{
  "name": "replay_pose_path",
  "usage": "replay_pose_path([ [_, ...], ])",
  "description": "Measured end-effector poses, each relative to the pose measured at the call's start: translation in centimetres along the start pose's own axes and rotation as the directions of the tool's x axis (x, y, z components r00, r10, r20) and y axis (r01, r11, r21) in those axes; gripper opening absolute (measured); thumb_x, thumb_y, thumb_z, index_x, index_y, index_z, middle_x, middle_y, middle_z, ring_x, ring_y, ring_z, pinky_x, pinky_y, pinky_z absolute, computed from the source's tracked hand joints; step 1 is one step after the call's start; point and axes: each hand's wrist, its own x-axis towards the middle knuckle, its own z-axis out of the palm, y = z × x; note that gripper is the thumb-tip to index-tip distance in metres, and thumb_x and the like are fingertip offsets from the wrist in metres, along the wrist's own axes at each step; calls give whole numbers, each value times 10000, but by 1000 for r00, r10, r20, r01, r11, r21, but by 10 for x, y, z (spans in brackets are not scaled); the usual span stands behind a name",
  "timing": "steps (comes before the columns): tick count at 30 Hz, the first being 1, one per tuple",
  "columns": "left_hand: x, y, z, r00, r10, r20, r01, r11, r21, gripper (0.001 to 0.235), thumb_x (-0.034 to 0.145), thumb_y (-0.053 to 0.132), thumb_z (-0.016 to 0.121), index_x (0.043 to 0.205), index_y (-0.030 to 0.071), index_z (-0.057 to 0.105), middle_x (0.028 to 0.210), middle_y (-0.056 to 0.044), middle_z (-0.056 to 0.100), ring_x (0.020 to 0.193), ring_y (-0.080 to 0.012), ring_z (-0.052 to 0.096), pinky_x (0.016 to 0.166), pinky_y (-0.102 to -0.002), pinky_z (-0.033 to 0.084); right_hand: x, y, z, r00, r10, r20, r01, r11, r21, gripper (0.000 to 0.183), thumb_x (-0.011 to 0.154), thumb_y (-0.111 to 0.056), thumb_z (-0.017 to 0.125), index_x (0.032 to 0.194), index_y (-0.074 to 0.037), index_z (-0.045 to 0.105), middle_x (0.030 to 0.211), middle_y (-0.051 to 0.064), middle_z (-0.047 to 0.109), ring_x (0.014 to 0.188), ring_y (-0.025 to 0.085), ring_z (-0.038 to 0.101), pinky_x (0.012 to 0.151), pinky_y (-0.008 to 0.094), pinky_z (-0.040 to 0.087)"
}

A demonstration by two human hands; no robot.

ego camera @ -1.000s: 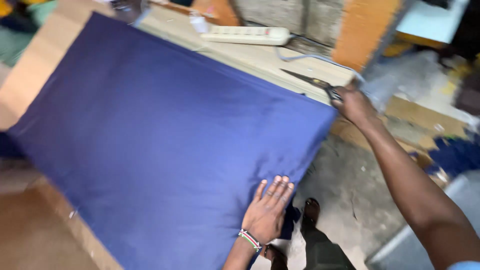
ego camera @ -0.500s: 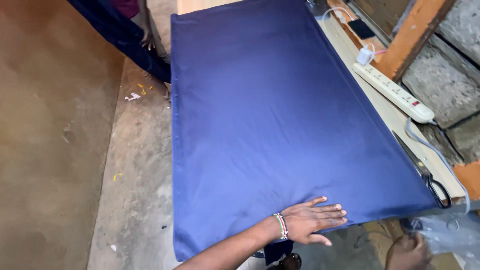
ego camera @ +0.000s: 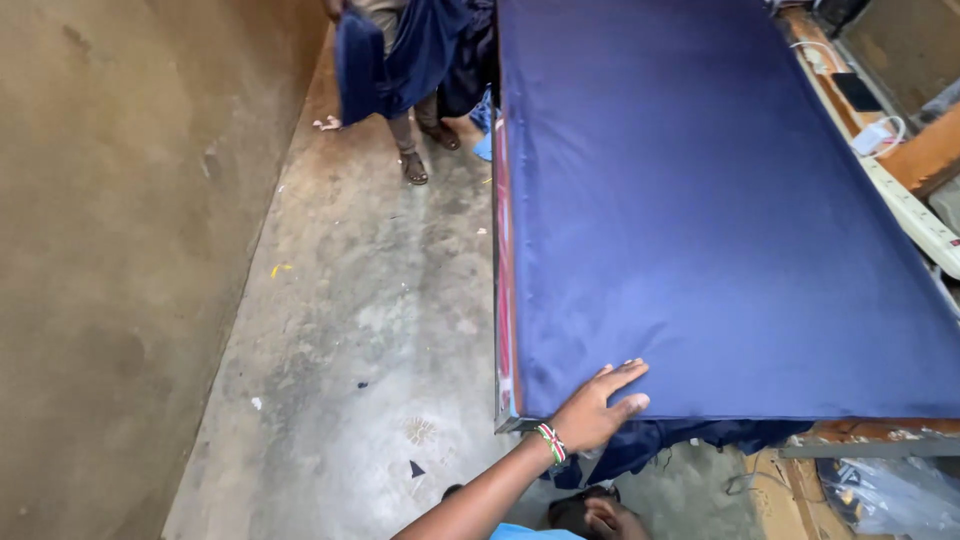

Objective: Spreading, smoothing, and cutting large sheets of blue fabric on a cutting table using scissors.

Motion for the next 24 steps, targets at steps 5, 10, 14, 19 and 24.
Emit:
replay_pose_path([
  [5, -57, -13, -63, 930, -99, -354, -137, 800, -584, 547, 1020, 423, 565, 1332, -22, 621, 1234, -155, 713, 984, -234, 757, 954, -331, 583, -56, -282, -33, 916, 67, 397, -119, 987, 108, 373, 917, -208, 754, 1266, -77, 761, 1110, 59, 874, 1042, 108, 783, 909, 233, 585],
  [10, -107, -32, -192, 525, -644, -556, -267, 496, -826, 647, 954, 542, 458, 1404, 87, 552, 1210, -194, 689, 973, -299, 722, 875, -471, 579, -132, -489, -108, 922, -370, 118, 366, 929, 53, 434, 900, -400, 593, 1120, -112, 832, 1081, 62, 904, 1017, 217, 838, 957, 404, 695],
  [14, -144, 33, -244, 626, -604, -493, -425, 267, -865, 1156, 670, 771, 495, 1612, 157, 225, 1515, -293, 413, 1277, -490, 573, 998, -705, 471, -132, -586, -131, 699, -669, -254, 707, 591, 389, 459, 1103, -357, 488, 1314, 31, 613, 1098, 144, 709, 893, 165, 689, 592, 147, 550],
  [19, -169, 201, -190, 881, -306, -360, -388, -33, -921, 867, 892, 821, 379, 1405, 163, 614, 1352, -105, 682, 1209, -255, 657, 1097, -446, 500, -142, -686, -101, 850, -510, 131, 239, 596, 767, 1139, 738, -863, 340, 1578, -96, 400, 1392, 300, 573, 1206, 378, 605, 1072, 544, 463],
  [24, -166, 134, -158, 765, -164, -623, -261, 805, -533, 601, 826, 201, 784, 1385, 77, 600, 1287, -128, 691, 1203, -230, 664, 1078, -429, 535, -122, -659, -60, 857, -458, 239, 138, 649, 748, 1029, 813, -776, 369, 1574, -85, 408, 1368, 294, 599, 1187, 383, 629, 1024, 565, 495],
])
